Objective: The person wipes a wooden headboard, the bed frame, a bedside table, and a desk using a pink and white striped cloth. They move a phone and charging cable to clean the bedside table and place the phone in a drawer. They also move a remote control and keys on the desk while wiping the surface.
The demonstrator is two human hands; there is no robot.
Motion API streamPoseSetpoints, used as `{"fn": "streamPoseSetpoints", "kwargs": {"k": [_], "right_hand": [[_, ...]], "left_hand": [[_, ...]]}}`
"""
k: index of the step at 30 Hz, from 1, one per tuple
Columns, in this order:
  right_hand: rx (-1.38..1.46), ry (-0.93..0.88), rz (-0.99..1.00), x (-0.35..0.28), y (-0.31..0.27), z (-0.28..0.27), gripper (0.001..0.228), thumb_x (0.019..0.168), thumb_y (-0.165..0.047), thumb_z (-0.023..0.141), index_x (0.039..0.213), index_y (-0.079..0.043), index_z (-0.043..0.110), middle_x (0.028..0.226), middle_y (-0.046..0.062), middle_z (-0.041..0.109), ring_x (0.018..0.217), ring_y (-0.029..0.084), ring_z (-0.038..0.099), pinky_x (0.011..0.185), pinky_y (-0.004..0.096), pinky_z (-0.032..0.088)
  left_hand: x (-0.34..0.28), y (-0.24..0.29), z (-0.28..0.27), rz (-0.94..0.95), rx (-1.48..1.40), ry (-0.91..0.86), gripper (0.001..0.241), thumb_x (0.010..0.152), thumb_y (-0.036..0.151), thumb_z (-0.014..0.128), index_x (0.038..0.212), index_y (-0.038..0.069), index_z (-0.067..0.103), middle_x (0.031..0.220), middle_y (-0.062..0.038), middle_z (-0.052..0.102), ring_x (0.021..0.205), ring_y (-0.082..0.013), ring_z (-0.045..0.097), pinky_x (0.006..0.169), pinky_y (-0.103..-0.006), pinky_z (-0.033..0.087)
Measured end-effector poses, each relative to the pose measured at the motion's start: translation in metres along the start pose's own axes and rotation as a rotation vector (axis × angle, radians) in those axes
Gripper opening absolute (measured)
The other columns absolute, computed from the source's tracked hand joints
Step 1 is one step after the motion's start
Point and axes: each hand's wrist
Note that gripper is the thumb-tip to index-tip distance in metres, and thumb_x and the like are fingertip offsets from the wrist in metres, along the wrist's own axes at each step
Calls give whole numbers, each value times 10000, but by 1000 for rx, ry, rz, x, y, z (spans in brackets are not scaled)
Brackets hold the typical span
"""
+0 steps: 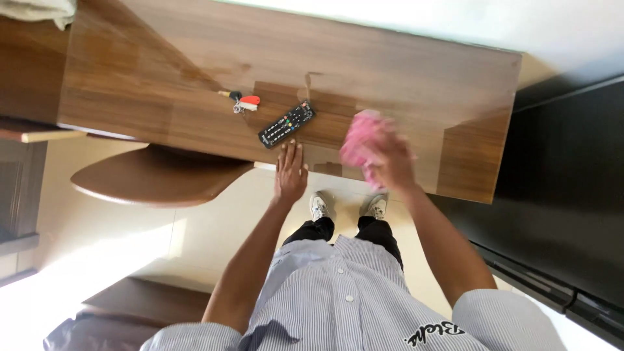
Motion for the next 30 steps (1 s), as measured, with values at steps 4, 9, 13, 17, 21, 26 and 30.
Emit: {"fn": "streamPoseSetpoints", "kwargs": {"k": [4, 9, 13, 17, 21, 26, 30], "right_hand": [[69, 265, 577, 23, 17, 17, 632, 964, -121, 669, 1529, -324, 471, 1602, 94, 479, 1406, 279, 469, 1018, 462, 501], [-250, 422, 111, 3, -12, 53, 753, 844, -162, 781, 1537, -257, 500, 1629, 227, 352, 1473, 533, 243, 1258, 584, 161], [-364, 134, -62, -50, 5, 10, 645, 888, -298, 752, 1482, -392, 517, 1637, 51, 381, 1494, 345, 273, 1222, 526, 178], [-196, 83, 766, -59, 50, -68, 661, 968, -170, 572, 1579, -345, 390, 1627, 122, 359, 1386, 395, 413, 1085, 607, 359], [-226, 454, 673, -91, 99, 16, 704, 950, -113, 544, 1598, -333, 377, 1715, 87, 306, 1508, 324, 334, 1163, 524, 271], [-194, -113, 261, -116, 57, -1, 676, 884, -294, 708, 1491, -306, 409, 1662, 49, 194, 1539, 337, 86, 1237, 588, 46], [-71, -184, 540, -137, 105, -76, 728, 861, -218, 731, 1517, -346, 442, 1656, 65, 275, 1569, 326, 118, 1278, 532, 58]], "left_hand": [[1, 42, -6, 64, -33, -66, 601, 1001, 184, 528, 1557, 10, 382, 1652, -225, 315, 1524, -422, 301, 1221, -551, 266], [10, 57, 12, 123, -80, -42, 580, 1022, 143, 499, 1575, 17, 376, 1672, -219, 310, 1559, -394, 289, 1257, -560, 247], [-2, 67, 5, 176, -129, 2, 543, 1050, 121, 472, 1576, 27, 381, 1677, -207, 314, 1571, -385, 287, 1275, -552, 248], [-4, 78, 10, 228, -114, -86, 535, 1035, 124, 482, 1558, 39, 408, 1665, -213, 313, 1555, -396, 278, 1254, -543, 254], [-5, 102, 27, 249, -125, -144, 523, 1033, 131, 492, 1544, 40, 425, 1677, -205, 299, 1562, -395, 271, 1259, -539, 259], [3, 132, 52, 265, -71, -234, 538, 990, 120, 518, 1517, 30, 458, 1674, -207, 272, 1552, -396, 269, 1250, -550, 250], [10, 157, 59, 233, -65, -259, 557, 961, 103, 534, 1509, 29, 467, 1661, -223, 283, 1528, -415, 280, 1222, -565, 255]]}}
Point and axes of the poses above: each hand's wrist, its own x-axis towards the middle knuckle, its own z-axis out of the palm, y = z × x
